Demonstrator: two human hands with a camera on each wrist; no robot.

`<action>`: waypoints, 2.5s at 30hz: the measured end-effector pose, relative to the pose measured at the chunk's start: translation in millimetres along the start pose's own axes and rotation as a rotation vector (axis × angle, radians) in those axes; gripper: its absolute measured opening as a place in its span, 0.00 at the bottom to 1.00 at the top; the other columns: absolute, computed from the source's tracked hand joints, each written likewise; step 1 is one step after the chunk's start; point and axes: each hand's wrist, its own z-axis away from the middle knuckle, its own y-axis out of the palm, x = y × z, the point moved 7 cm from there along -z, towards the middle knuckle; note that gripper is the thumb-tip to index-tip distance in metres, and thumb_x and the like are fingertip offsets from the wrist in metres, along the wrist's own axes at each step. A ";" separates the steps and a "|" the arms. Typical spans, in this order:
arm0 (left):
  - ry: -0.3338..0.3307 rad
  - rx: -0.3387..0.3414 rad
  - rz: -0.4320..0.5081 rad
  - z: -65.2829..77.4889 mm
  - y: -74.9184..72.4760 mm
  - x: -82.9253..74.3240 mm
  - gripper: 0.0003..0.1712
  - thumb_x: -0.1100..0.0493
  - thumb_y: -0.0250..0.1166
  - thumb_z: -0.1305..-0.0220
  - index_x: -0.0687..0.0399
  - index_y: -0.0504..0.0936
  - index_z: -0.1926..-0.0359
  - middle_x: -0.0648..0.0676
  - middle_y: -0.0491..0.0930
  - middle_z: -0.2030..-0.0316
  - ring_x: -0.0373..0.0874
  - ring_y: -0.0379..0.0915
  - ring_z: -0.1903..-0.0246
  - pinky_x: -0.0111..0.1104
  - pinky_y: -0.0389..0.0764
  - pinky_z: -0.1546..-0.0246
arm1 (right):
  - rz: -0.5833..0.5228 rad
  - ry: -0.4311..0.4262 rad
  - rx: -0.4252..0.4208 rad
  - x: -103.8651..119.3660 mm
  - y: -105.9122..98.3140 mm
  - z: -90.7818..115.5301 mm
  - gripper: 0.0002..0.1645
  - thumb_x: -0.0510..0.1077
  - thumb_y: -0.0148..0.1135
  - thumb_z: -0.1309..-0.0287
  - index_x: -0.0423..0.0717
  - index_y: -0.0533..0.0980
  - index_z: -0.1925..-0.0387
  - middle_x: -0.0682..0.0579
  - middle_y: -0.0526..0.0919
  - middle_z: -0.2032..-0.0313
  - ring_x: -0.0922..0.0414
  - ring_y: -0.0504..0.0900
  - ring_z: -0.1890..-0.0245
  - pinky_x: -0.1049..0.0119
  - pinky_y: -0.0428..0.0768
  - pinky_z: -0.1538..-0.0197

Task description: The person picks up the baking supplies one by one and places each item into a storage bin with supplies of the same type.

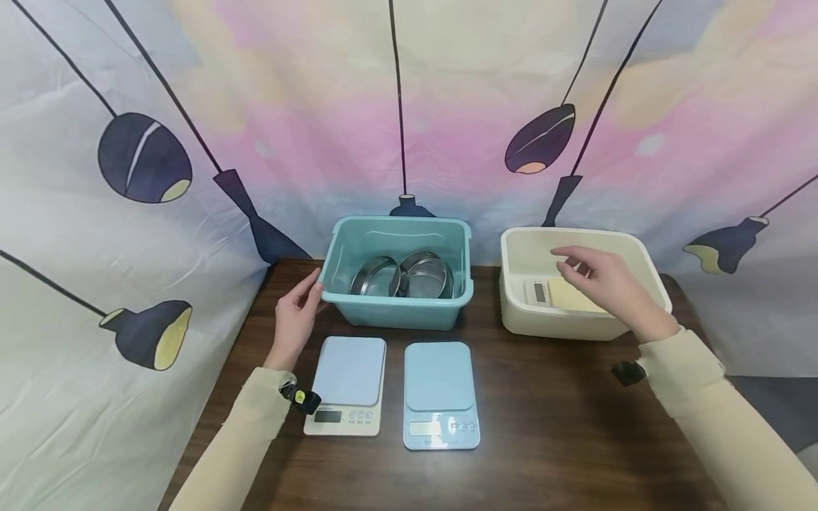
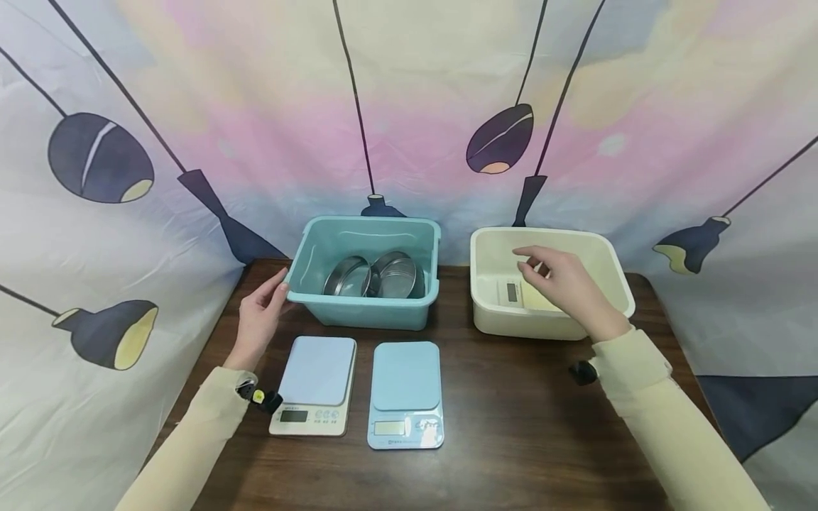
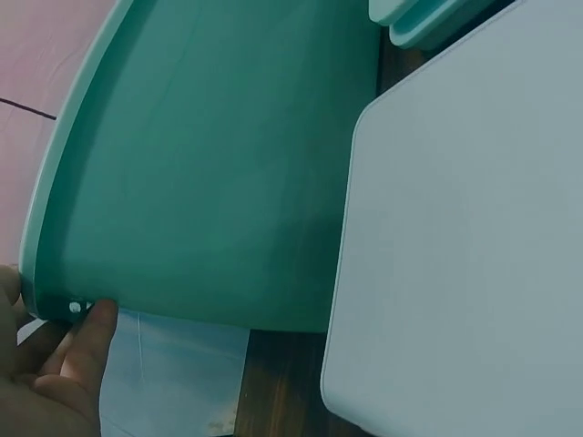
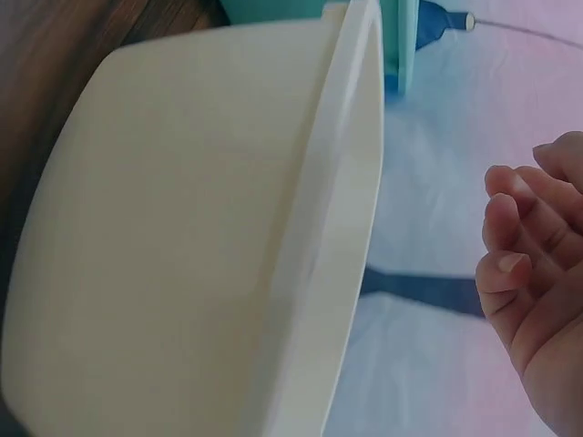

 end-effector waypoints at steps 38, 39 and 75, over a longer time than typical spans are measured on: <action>-0.035 -0.013 -0.018 11.7 -2.3 -9.1 0.29 0.57 0.63 0.23 0.57 0.72 0.26 0.63 0.76 0.33 0.26 0.82 0.53 0.29 0.83 0.49 | 0.058 0.364 -0.045 -133.4 -30.6 127.4 0.34 0.47 0.53 0.23 0.33 0.63 0.25 0.25 0.71 0.36 0.64 0.76 0.51 0.44 0.76 0.50; -0.027 -0.019 -0.022 12.2 -2.7 -4.7 0.29 0.56 0.64 0.24 0.55 0.73 0.26 0.62 0.76 0.33 0.27 0.82 0.53 0.26 0.83 0.50 | 0.046 0.369 -0.049 -133.7 -29.2 128.9 0.34 0.47 0.52 0.22 0.34 0.62 0.24 0.24 0.69 0.33 0.53 0.78 0.46 0.42 0.76 0.47; -0.110 0.364 -0.308 109.6 127.9 -3.7 0.35 0.57 0.76 0.36 0.71 0.76 0.34 0.70 0.78 0.42 0.61 0.82 0.45 0.47 0.86 0.48 | 0.002 0.409 -0.130 -135.7 -20.2 138.5 0.32 0.48 0.47 0.19 0.41 0.62 0.21 0.29 0.69 0.30 0.61 0.71 0.46 0.49 0.65 0.32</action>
